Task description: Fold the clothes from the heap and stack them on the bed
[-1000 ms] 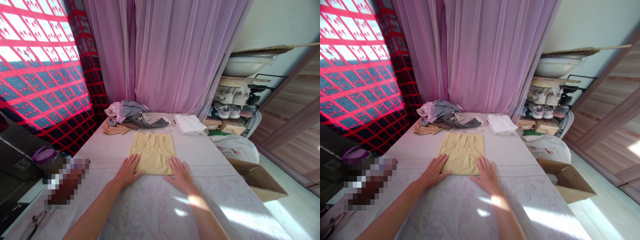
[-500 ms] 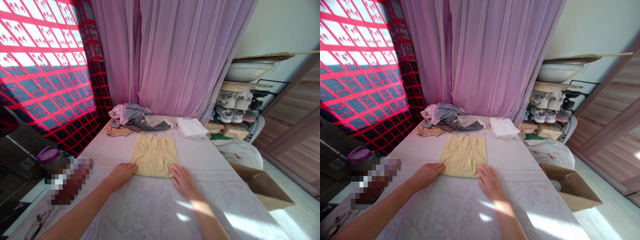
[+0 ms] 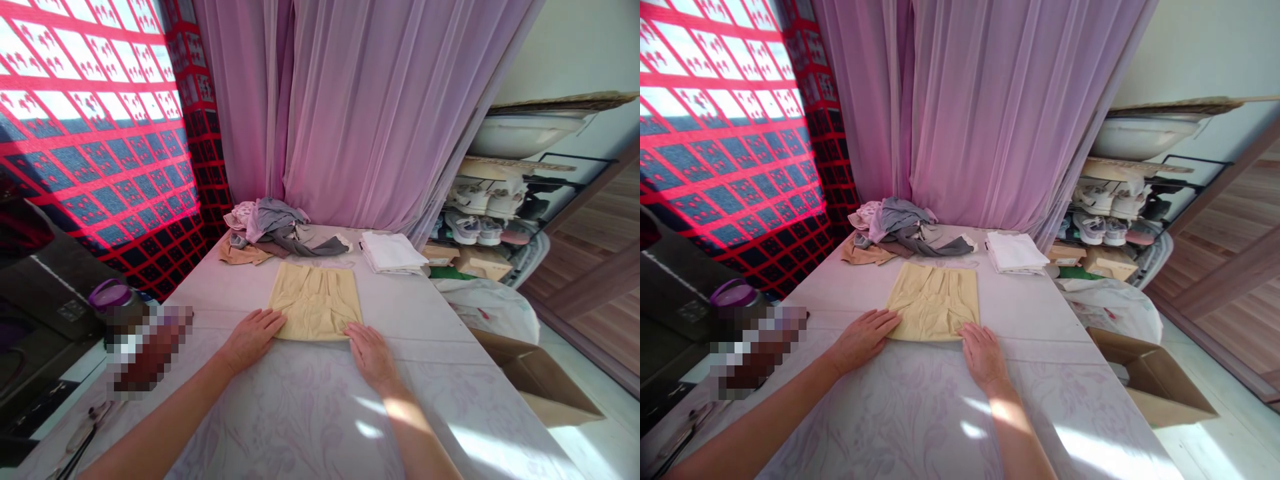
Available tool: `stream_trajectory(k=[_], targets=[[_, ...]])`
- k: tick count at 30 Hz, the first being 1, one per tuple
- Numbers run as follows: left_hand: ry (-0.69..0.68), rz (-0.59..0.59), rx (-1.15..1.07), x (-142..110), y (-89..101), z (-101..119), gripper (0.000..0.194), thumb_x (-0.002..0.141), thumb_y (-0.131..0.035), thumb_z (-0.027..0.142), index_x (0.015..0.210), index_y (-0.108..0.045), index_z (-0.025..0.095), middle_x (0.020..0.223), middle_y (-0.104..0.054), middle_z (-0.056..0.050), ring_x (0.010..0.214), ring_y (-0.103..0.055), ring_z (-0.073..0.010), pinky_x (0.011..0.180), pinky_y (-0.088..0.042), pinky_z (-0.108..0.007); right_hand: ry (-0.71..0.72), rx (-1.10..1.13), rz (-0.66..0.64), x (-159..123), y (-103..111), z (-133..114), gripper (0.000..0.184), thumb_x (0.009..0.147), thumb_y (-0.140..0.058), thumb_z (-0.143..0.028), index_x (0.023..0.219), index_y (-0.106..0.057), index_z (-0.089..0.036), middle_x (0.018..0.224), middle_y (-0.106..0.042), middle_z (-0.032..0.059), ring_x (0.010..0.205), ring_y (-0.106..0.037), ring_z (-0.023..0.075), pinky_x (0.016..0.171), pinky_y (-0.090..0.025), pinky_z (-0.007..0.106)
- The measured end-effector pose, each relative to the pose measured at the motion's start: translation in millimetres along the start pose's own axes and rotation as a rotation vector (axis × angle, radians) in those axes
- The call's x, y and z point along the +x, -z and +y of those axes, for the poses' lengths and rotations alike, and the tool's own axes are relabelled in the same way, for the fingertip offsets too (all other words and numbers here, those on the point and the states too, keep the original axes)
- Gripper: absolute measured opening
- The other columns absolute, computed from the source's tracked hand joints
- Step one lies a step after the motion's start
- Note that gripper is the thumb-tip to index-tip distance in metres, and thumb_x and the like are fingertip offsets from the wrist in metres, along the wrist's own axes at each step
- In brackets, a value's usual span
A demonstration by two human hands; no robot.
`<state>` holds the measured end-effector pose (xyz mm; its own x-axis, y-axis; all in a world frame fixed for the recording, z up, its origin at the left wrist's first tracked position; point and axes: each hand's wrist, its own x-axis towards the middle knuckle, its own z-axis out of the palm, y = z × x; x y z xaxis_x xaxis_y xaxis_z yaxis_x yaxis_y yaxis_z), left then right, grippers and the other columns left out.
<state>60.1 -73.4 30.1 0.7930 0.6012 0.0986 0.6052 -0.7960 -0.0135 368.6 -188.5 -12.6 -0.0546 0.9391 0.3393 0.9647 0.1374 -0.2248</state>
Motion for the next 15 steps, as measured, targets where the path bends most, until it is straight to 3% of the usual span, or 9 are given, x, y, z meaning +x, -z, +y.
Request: stream_trajectory(k=[5,8,12,15], targets=[[0.049,-0.013,-0.038,7,-4.3,1,0.061,0.081,-0.044,0.006,0.138,-0.045,0.026,0.142,-0.052,-0.003,0.131,-0.047,-0.0196,0.11,-0.035,-0.039,-0.004,0.005,-0.049,-2,0,1,0.04,0.091,-0.038,-0.021,0.122,-0.062,-0.024,0.132,-0.06,0.0064,0.123,-0.053,0.02,0.106,-0.039,0.043],[0.105,-0.047,-0.132,10,-3.6,-3,0.061,0.079,-0.045,0.007,0.137,-0.048,0.026,0.141,-0.054,-0.004,0.129,-0.048,-0.0183,0.111,-0.034,-0.039,0.001,-0.003,-0.081,-3,2,2,0.052,0.083,-0.043,-0.016,0.133,-0.054,-0.024,0.139,-0.053,0.0059,0.128,-0.048,0.0202,0.107,-0.038,0.043],[0.119,-0.063,-0.222,10,-0.3,-11,0.054,0.081,-0.042,0.009,0.131,-0.055,0.024,0.137,-0.057,-0.004,0.128,-0.05,-0.0191,0.112,-0.034,-0.041,-0.039,-0.031,-0.076,-2,8,3,0.05,0.083,-0.036,-0.009,0.124,-0.062,-0.025,0.134,-0.058,0.0056,0.125,-0.051,0.0189,0.108,-0.037,0.043],[0.113,0.008,-0.265,8,8.5,-14,0.048,0.082,-0.041,0.012,0.124,-0.061,0.023,0.13,-0.063,-0.005,0.124,-0.055,-0.0205,0.111,-0.036,-0.042,-0.039,0.015,-0.023,-2,19,3,0.045,0.085,-0.035,-0.012,0.116,-0.066,-0.025,0.127,-0.063,0.0052,0.12,-0.055,0.0189,0.107,-0.038,0.043]])
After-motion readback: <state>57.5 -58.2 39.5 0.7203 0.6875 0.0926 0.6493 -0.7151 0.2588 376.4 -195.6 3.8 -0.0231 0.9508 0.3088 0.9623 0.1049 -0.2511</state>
